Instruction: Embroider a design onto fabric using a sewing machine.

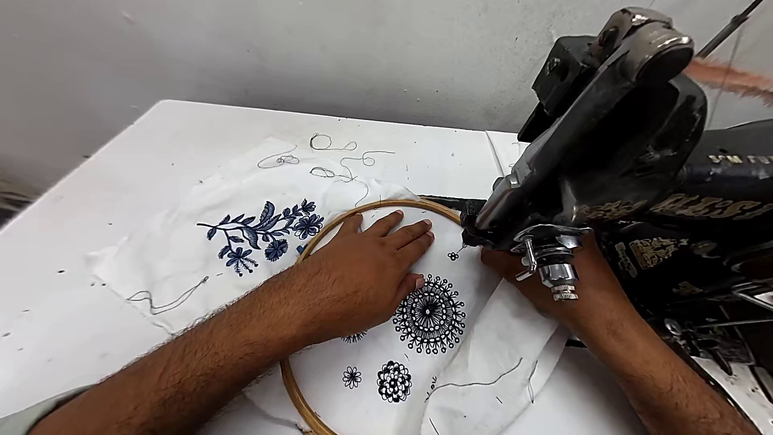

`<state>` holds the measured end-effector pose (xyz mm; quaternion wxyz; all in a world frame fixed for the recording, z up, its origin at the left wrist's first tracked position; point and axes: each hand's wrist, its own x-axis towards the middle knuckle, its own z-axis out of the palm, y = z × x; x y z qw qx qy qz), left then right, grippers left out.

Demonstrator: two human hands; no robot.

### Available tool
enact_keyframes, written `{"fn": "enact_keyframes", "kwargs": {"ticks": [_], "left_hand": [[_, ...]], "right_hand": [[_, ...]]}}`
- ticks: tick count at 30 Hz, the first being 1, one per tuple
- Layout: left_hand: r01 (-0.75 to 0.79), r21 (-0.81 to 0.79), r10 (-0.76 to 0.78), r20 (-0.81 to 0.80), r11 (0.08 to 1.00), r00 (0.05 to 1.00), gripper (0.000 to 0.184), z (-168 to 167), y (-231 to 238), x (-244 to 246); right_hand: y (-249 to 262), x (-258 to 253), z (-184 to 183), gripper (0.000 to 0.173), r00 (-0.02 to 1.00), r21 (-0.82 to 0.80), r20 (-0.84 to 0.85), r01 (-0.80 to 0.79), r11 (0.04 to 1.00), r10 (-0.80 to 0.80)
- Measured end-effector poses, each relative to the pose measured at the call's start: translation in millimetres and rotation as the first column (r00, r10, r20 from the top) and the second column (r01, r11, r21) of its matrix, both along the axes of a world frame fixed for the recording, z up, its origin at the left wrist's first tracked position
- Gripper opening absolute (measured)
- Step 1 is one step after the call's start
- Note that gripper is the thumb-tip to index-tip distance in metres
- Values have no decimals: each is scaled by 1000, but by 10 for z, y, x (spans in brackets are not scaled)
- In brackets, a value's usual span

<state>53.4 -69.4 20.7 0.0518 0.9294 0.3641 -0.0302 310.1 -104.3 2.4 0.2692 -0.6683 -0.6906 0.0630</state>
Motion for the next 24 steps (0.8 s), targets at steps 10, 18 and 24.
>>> {"fn": "enact_keyframes", "kwargs": {"ticks": [10, 18, 24], "left_hand": [[-8, 9, 7, 22, 1000, 1000, 59, -23, 44, -16], [-7, -5, 7, 20, 1000, 1000, 59, -24, 38, 7], [-9, 9, 8, 42, 1000, 999, 58, -47, 77, -3]], "right_hand": [[20, -5, -54, 28, 999, 35, -39, 4, 999, -3], [9, 23, -38, 25, 1000, 42, 27, -14, 999, 13], [11, -4, -34, 25, 999, 37, -34, 0, 999, 1]]}}
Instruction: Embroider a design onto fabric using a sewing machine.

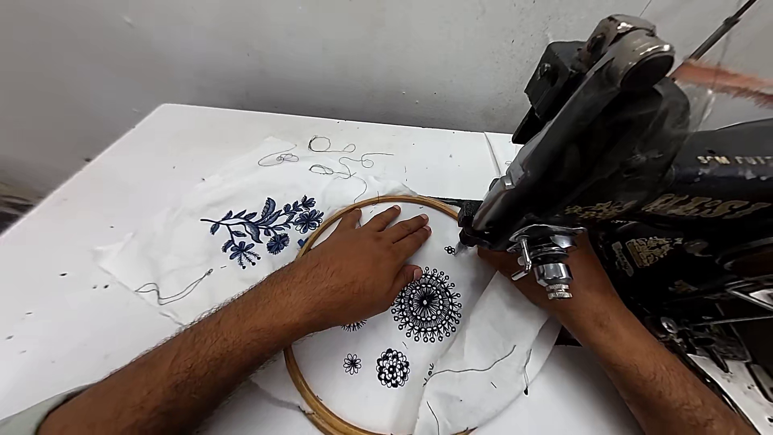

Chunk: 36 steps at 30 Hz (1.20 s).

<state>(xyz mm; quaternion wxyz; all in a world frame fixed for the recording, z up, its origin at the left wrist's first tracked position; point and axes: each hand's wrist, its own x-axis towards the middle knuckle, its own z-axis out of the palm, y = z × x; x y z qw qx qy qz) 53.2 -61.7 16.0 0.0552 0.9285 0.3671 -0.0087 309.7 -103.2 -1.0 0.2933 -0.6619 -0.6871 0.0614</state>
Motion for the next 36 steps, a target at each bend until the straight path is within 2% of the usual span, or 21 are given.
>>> {"fn": "enact_keyframes", "kwargs": {"ticks": [12, 17, 24, 29, 36], "left_hand": [[6, 12, -6, -6, 1000, 1000, 58, -4, -17, 18], [6, -1, -6, -12, 1000, 1000, 58, 17, -16, -16], [3, -9, -3, -13, 1000, 1000, 58, 13, -30, 11], [1, 1, -1, -12, 1000, 1000, 58, 11, -4, -8], [1, -8, -1, -7, 1000, 1000, 58, 9, -12, 17]], "right_hand": [[1, 4, 46, 23, 997, -67, 63, 38, 997, -34], [12, -9, -3, 26, 1000, -31, 20, 19, 999, -19], [9, 8, 14, 25, 998, -30, 56, 20, 999, -18], [22, -27, 9, 25, 997, -89, 2, 75, 993, -75], [6, 7, 15, 21, 999, 6, 46, 8, 1000, -9]]}}
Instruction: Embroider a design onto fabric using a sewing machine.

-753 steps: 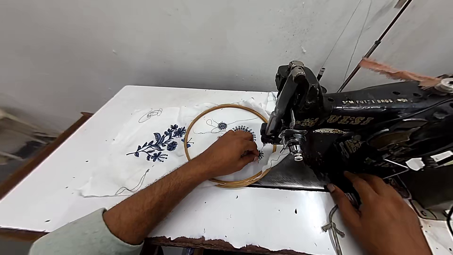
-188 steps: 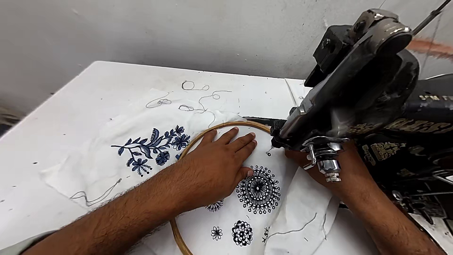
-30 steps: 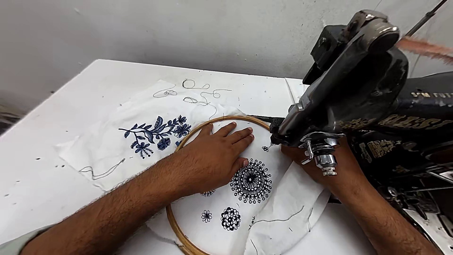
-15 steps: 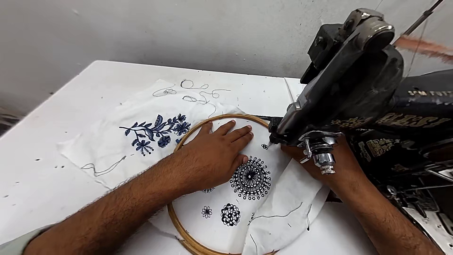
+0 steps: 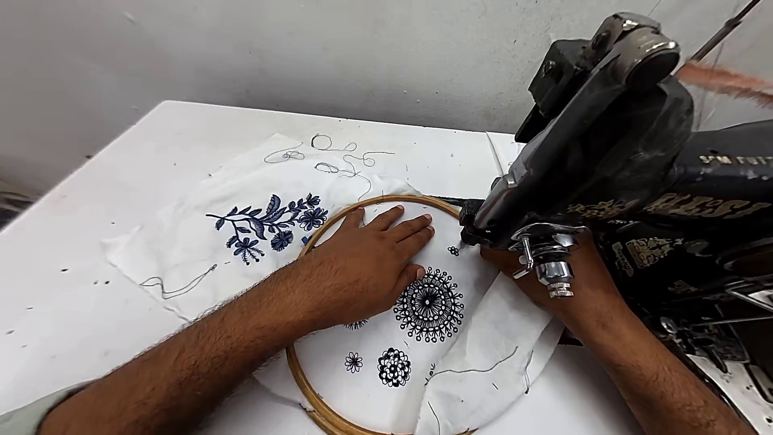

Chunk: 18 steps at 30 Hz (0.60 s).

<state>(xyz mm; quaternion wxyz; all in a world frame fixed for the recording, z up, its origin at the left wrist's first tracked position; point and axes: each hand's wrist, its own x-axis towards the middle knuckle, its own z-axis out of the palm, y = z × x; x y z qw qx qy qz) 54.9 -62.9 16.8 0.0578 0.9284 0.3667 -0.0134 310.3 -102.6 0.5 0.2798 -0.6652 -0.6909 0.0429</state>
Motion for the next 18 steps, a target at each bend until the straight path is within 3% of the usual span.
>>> {"fn": "enact_keyframes", "kwargs": {"ticks": [18], "left_hand": [[6, 16, -6, 33, 1000, 999, 58, -49, 19, 17]], "right_hand": [[-17, 1, 41, 21, 999, -1, -48, 10, 1000, -10]]}}
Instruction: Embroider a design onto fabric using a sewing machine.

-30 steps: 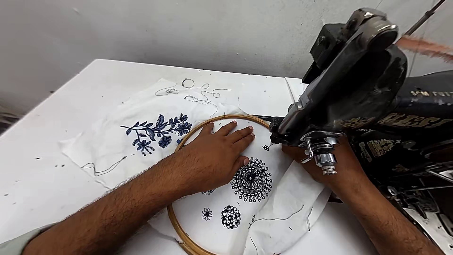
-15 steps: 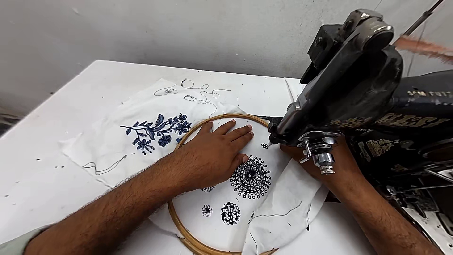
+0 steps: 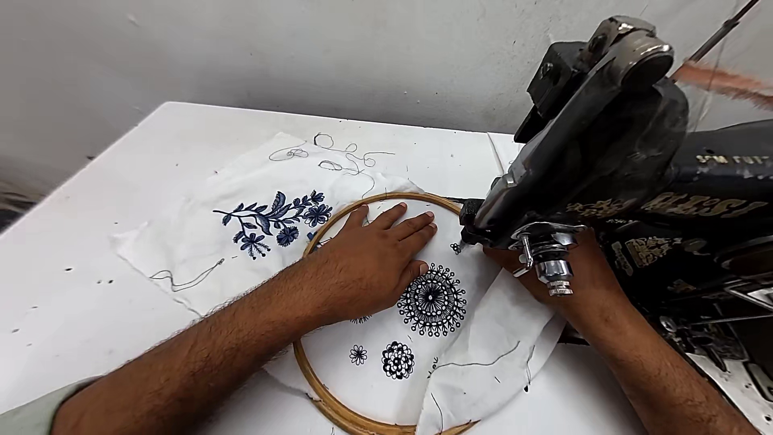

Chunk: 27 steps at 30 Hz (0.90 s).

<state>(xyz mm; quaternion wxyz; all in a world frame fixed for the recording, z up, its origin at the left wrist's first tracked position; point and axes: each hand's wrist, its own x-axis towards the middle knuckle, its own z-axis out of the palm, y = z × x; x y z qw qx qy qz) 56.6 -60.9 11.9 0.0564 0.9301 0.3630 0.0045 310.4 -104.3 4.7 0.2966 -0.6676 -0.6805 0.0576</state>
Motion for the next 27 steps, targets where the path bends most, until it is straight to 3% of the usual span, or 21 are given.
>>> {"fn": "enact_keyframes", "kwargs": {"ticks": [12, 18, 23, 27], "left_hand": [[8, -16, -9, -12, 1000, 1000, 58, 22, -6, 2], [-6, -15, 5, -18, 1000, 1000, 58, 31, 22, -11], [7, -18, -7, -17, 1000, 1000, 58, 32, -10, -6], [-4, -19, 4, -24, 1000, 1000, 58, 41, 16, -26]], "right_hand": [[-5, 6, 0, 25, 999, -36, 52, 20, 999, -18], [30, 4, -56, 27, 1000, 17, -16, -1, 1000, 1], [4, -12, 5, 22, 998, -81, 29, 56, 995, -54], [24, -8, -50, 24, 1000, -15, 11, 20, 1000, -19]]}}
